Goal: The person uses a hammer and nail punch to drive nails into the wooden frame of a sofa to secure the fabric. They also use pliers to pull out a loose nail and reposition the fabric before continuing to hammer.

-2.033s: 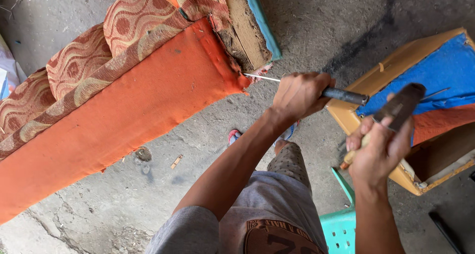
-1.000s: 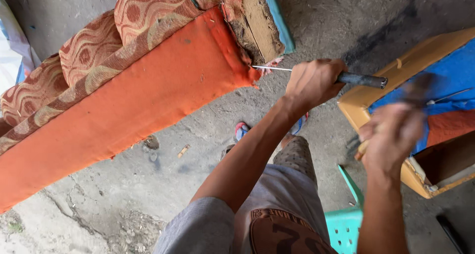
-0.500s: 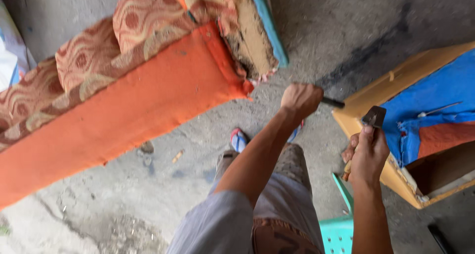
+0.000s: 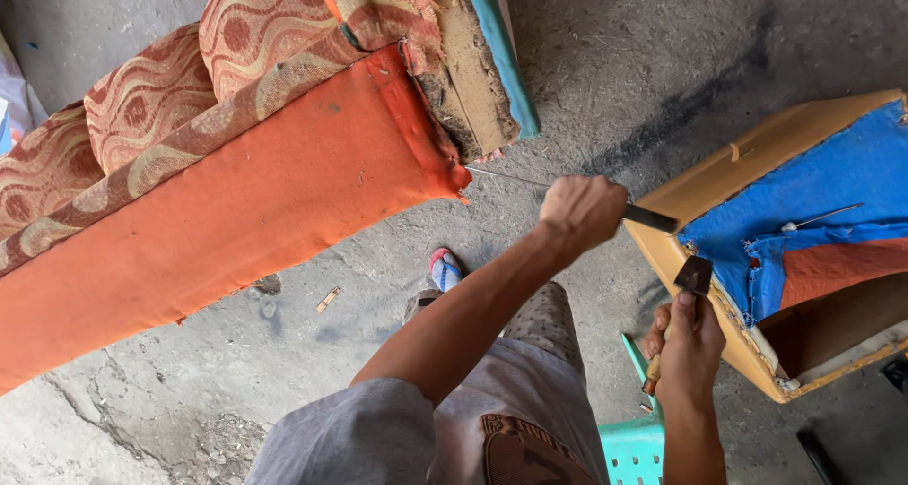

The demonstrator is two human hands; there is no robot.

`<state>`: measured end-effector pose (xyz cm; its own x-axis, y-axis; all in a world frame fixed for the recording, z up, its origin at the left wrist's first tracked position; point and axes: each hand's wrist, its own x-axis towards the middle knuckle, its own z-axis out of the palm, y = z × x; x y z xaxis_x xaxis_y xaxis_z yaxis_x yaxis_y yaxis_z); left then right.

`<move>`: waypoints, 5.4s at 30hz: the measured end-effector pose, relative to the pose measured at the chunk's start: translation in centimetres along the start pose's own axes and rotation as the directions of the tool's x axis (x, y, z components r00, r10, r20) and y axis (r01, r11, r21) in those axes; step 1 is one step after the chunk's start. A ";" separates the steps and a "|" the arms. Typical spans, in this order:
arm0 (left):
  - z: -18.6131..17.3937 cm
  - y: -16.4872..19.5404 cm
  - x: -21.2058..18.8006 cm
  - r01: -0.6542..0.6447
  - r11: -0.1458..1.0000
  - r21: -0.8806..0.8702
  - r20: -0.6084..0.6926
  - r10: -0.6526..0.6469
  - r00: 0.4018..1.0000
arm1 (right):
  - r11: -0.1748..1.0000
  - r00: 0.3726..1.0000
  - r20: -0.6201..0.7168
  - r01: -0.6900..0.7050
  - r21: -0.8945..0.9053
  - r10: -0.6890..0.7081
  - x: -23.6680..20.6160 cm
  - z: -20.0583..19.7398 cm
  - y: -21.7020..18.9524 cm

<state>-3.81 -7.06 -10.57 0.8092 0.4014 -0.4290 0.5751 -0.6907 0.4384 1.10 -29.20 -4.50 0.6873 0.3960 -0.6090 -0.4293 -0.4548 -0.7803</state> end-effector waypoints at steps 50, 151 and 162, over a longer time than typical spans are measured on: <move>-6.3 -1.5 -4.6 -0.244 0.931 -0.272 -0.506 0.078 0.859 | 0.836 0.839 0.047 0.532 0.135 -0.542 -1.4 3.4 -9.3; -2.3 -1.8 -1.4 -0.045 0.995 -0.093 -0.297 0.015 0.955 | 0.829 0.874 0.280 0.473 -0.300 -0.398 0.5 4.7 -10.7; 2.3 -4.7 -1.8 -0.020 0.907 0.420 0.270 -0.104 0.957 | 0.989 0.980 0.164 0.126 -0.079 -0.111 -0.4 2.8 -4.3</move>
<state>-8.19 -5.92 -13.67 0.6824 0.2939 -0.6693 0.4554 -0.8871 0.0748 1.03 -25.17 -1.36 0.6253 0.5698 -0.5333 -0.2921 -0.4628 -0.8370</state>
